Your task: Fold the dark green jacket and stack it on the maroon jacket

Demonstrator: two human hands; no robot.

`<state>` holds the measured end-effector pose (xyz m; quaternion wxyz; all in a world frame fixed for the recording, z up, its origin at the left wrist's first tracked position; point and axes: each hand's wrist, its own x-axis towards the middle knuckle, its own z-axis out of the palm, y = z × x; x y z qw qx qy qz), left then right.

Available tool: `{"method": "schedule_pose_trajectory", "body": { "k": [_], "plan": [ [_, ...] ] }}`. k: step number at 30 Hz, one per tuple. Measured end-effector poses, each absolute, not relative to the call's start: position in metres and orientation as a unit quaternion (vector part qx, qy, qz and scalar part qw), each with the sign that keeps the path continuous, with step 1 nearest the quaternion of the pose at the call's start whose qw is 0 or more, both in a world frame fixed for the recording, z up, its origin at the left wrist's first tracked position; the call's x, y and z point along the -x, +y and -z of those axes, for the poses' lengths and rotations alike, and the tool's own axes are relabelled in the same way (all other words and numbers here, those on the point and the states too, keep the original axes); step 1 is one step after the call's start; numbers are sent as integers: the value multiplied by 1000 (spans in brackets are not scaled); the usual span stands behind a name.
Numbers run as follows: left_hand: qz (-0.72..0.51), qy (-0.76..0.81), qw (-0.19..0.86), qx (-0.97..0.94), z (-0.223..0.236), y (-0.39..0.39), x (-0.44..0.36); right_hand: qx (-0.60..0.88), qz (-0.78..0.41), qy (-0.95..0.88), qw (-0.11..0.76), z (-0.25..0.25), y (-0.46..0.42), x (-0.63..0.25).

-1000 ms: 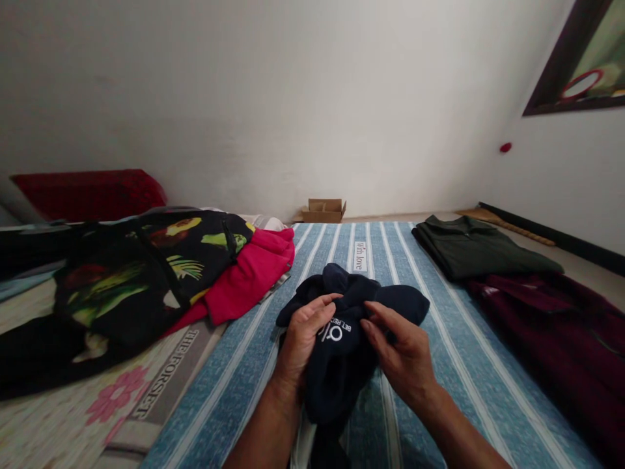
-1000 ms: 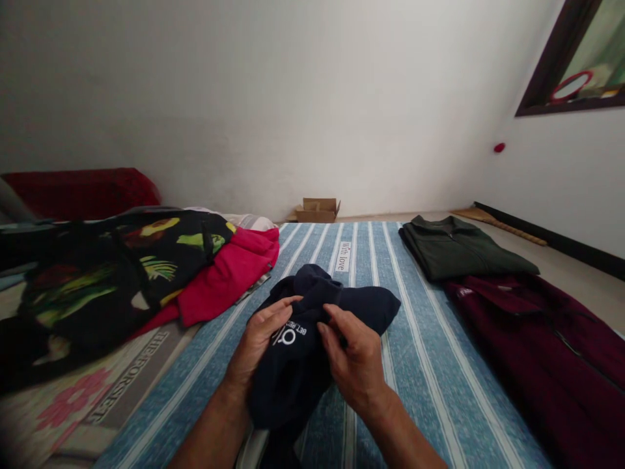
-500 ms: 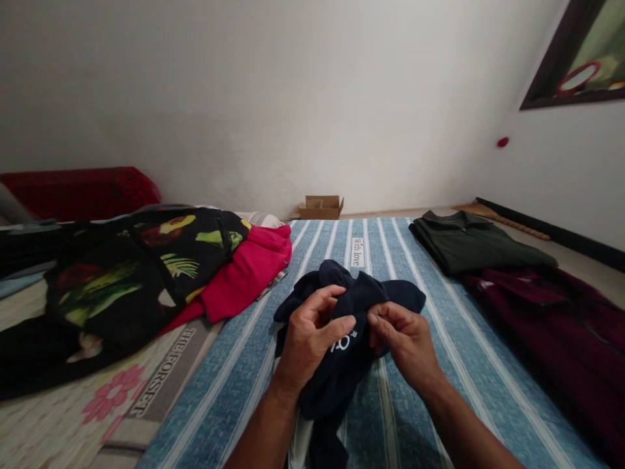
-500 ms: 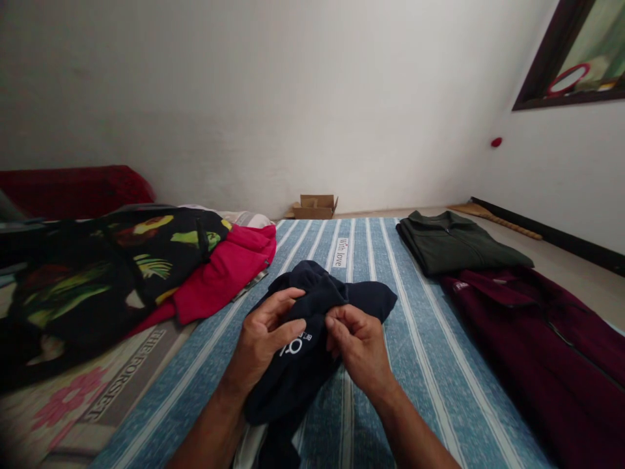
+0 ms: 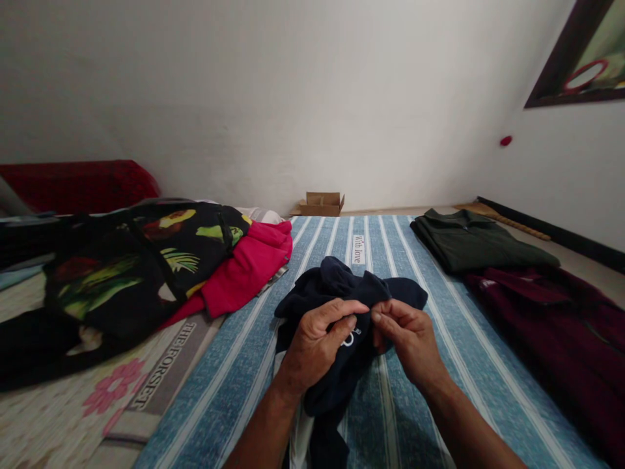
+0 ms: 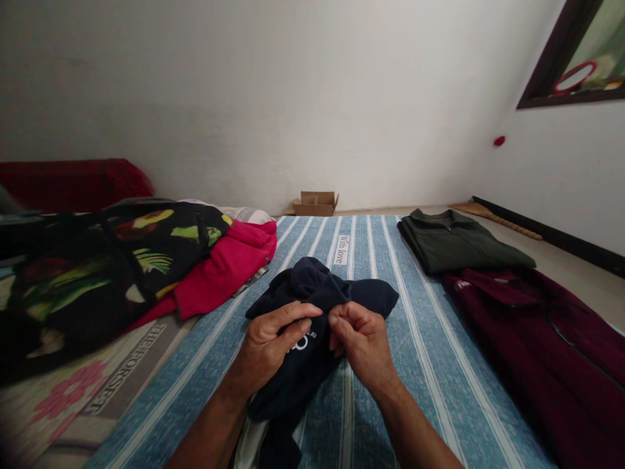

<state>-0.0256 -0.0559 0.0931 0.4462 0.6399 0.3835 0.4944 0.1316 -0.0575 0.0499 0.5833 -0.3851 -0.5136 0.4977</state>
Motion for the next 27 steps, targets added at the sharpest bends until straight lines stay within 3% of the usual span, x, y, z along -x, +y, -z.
{"method": "schedule_pose_trajectory", "body": {
  "k": [18,27],
  "plan": [
    [-459,466,408,-637,-94,-54,23,390,-496,-515,579,-45,-58,-130],
    [-493,445,439,-605,-91,-51,24,418,-376,-574,596,-40,-64,-126]
  ]
}}
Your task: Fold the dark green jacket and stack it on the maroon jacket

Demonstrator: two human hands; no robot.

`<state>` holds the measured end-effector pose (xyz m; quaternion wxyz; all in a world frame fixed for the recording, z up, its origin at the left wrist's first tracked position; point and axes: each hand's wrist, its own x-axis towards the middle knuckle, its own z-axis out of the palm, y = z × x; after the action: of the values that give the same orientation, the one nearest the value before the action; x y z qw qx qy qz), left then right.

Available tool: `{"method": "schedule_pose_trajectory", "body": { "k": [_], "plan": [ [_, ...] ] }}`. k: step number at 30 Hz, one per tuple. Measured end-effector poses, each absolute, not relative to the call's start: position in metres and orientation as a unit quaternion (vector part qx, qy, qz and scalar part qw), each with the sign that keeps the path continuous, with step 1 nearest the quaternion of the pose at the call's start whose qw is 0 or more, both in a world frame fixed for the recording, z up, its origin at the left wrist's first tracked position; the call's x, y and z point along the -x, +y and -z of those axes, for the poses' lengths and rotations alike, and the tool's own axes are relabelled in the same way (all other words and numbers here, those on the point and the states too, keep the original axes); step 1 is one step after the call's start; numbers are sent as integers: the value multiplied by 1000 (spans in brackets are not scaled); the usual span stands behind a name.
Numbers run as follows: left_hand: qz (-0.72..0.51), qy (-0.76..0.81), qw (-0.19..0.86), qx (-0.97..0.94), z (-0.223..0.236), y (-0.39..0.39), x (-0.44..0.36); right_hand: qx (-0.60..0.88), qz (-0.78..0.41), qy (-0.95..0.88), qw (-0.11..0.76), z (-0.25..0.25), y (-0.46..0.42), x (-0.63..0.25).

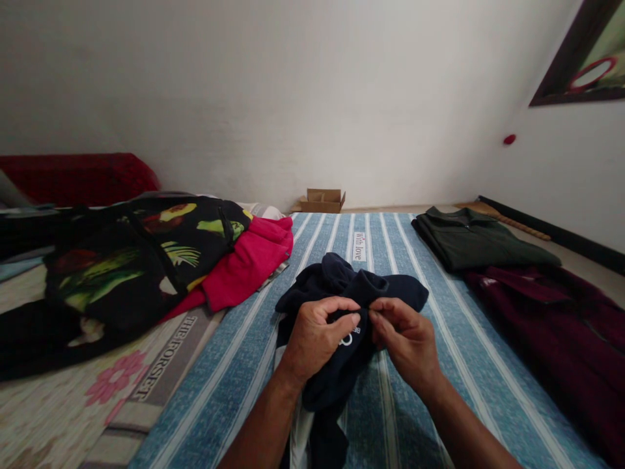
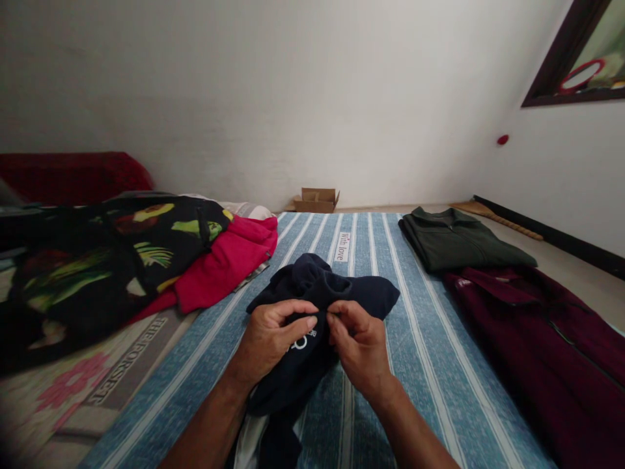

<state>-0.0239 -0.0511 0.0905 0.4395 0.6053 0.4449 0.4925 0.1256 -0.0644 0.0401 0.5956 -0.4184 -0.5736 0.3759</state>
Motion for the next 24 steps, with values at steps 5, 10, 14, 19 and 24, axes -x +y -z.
{"method": "schedule_pose_trajectory", "body": {
  "k": [5,10,14,19,24],
  "plan": [
    [-480,440,418,-633,-89,-49,26,404,-206,-683,573,-46,-69,-125],
    [-465,440,406,-653,-87,-49,27,411,-137,-708,558,-47,-68,-125],
    [-454,441,402,-662,-86,-49,27,416,-106,-716,551,-45,-68,-125],
    [-446,432,397,-676,-86,-50,27,430,-101,-706,554,-45,-68,-123],
    [-433,432,400,-683,-87,-51,24,446,-109,-701,546,-46,-69,-121]
  ]
}}
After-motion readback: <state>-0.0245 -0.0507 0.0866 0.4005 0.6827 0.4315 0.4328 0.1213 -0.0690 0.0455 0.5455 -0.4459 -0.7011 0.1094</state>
